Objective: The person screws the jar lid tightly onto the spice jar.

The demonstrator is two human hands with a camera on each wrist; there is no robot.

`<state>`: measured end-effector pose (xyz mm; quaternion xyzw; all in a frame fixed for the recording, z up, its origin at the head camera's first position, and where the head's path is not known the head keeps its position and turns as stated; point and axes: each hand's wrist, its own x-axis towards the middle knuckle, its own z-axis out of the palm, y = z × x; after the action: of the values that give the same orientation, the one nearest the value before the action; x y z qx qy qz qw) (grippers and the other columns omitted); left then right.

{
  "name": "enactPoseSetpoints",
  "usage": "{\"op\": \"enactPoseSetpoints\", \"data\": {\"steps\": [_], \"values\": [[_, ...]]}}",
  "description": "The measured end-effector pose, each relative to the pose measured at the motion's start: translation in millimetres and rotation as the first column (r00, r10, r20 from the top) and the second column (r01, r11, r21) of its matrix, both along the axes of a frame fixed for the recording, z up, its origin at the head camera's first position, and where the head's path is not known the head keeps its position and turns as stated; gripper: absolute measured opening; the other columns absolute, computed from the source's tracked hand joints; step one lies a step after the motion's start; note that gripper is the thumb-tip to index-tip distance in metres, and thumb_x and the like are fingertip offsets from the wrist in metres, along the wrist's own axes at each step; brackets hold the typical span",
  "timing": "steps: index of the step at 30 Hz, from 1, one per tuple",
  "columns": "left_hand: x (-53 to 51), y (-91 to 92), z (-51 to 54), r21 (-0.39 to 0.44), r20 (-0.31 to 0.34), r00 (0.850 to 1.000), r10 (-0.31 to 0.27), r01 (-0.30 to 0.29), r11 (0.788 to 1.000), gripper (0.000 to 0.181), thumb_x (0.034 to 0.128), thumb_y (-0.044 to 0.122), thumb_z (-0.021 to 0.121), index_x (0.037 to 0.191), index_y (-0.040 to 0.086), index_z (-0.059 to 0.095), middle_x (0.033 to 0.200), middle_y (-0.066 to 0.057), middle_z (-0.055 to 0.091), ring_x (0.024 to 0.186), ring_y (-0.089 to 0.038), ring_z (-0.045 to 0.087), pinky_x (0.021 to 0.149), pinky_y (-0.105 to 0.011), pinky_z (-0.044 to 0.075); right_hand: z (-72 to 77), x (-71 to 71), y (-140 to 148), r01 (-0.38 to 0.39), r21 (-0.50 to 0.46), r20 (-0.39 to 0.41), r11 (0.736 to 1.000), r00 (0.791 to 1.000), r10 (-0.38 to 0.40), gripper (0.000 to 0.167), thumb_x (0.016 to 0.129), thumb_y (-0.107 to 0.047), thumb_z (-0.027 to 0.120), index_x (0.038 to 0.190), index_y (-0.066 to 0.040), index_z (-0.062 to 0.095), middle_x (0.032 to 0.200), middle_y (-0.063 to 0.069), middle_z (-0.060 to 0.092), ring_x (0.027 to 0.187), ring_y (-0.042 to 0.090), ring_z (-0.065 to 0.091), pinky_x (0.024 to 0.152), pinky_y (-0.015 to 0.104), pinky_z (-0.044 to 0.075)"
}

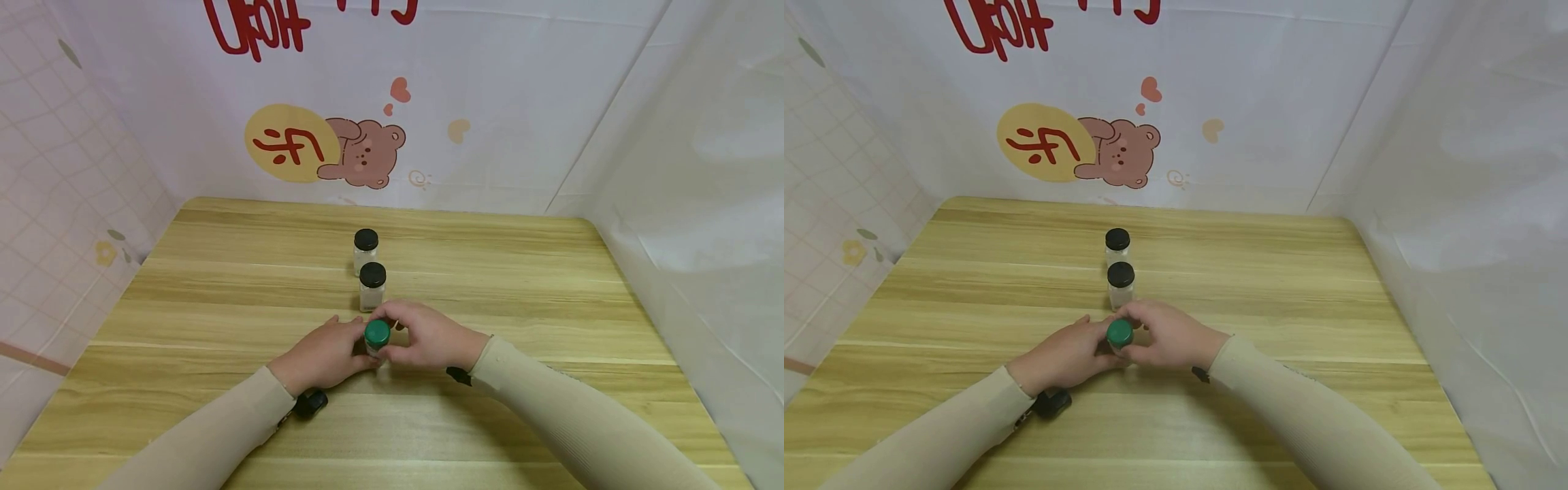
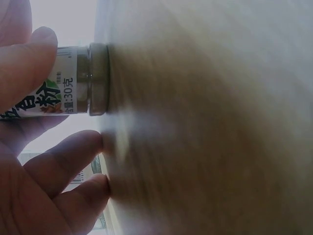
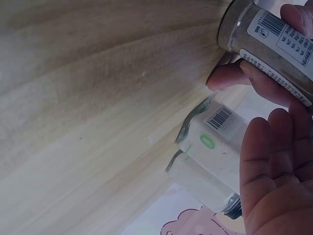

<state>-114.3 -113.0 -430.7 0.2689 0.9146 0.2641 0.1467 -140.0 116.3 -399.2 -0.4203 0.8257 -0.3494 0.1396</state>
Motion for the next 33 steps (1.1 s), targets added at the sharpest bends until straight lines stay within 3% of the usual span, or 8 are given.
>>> {"op": "enactPoseSetpoints", "data": {"steps": [6,18,33], "values": [[0.0,-0.2,0.2,-0.01,0.016,1.0,0.004,-0.004,1.0,0.05,0.0981,0.045,0.074,0.144,0.027,0.063,0.155,-0.016,0.056,0.143,-0.029,0.057,0.126,-0.066,0.026,0.1,0.7,-0.5,0.011,-0.004,0.008,1.0,1.0,-0.011,0.029,0.095,-0.014,0.077,0.12,-0.016,0.064,0.113,-0.007,0.068,0.106,0.008,0.064,0.101,0.037,0.056],[-0.4,-0.3,-1.6,-0.006,0.0,1.0,-0.004,0.004,1.0,0.053,0.0978,0.046,0.074,0.146,0.027,0.061,0.155,-0.016,0.057,0.137,-0.029,0.062,0.125,-0.067,0.027,-0.1,1.1,0.1,0.011,-0.001,0.0,1.0,1.0,-0.011,0.035,0.094,-0.014,0.078,0.125,-0.014,0.062,0.115,-0.004,0.069,0.107,0.01,0.065,0.101,0.037,0.056],[0.0,0.1,-0.8,-0.004,0.007,1.0,-0.001,0.001,1.0,0.051,0.0977,0.045,0.074,0.144,0.027,0.062,0.153,-0.012,0.059,0.144,-0.033,0.055,0.125,-0.068,0.026,-1.6,-0.2,-0.6,0.017,-0.007,0.011,1.0,1.0,-0.017,0.03,0.094,-0.016,0.079,0.119,-0.015,0.062,0.112,-0.005,0.069,0.105,0.011,0.066,0.1,0.039,0.057]]}}
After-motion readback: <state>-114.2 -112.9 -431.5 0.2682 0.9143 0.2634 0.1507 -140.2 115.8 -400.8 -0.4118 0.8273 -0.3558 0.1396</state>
